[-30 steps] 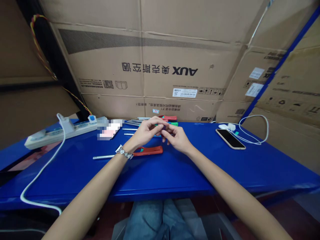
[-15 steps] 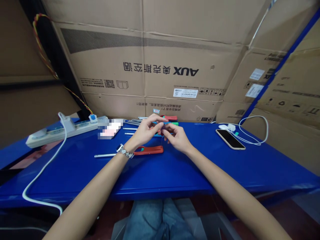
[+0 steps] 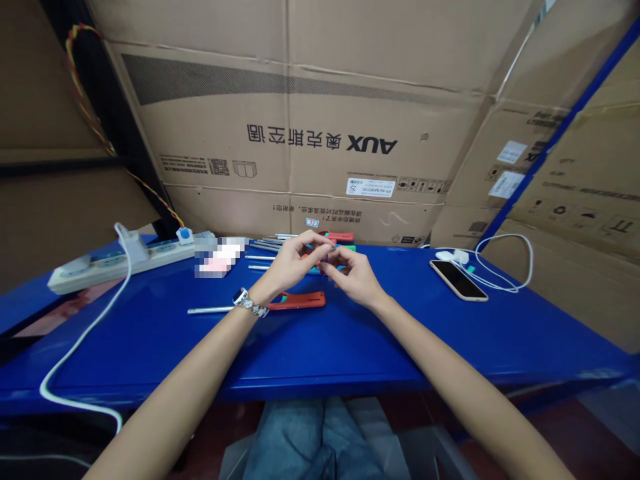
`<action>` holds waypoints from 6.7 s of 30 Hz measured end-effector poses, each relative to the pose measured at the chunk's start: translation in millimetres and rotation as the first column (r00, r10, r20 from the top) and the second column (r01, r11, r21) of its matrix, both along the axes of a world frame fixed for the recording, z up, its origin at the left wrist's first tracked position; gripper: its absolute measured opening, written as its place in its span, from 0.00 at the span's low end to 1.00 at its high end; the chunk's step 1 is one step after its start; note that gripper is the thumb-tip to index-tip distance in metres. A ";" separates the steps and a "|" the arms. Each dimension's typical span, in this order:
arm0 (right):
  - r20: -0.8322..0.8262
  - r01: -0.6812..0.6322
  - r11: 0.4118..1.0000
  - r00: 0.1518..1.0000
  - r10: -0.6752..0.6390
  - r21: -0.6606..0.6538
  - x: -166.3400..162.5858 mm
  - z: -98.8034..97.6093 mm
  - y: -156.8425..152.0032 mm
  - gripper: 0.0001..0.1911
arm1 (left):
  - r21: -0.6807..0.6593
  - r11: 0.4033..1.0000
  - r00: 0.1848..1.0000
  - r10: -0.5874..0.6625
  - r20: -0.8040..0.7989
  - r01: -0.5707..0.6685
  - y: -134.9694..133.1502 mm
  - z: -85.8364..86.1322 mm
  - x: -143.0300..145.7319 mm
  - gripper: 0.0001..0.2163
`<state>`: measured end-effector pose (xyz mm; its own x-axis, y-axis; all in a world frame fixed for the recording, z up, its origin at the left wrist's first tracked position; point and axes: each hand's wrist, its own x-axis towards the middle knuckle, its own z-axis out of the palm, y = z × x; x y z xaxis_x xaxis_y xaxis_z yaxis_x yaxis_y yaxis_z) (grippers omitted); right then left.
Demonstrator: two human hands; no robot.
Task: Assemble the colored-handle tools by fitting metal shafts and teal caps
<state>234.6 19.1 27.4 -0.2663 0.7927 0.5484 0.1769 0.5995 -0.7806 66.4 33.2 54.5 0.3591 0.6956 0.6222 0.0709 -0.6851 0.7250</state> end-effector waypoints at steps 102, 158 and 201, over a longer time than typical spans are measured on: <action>-0.015 0.074 0.997 0.997 -0.074 0.023 -15.3 -16.1 4.5 0.16 | -0.013 0.994 0.993 0.113 0.033 -0.112 14.5 -13.6 -4.5 0.11; 0.838 0.377 0.919 0.459 -0.295 0.117 11.7 -6.0 -3.7 0.13 | -0.045 0.994 0.667 0.030 -0.744 -0.095 16.6 -28.1 -12.0 0.04; 0.649 0.023 0.998 0.758 -0.058 0.063 9.1 -13.8 -0.6 0.16 | 0.421 0.731 0.756 0.638 -0.145 -0.536 25.7 -1.2 -58.1 0.06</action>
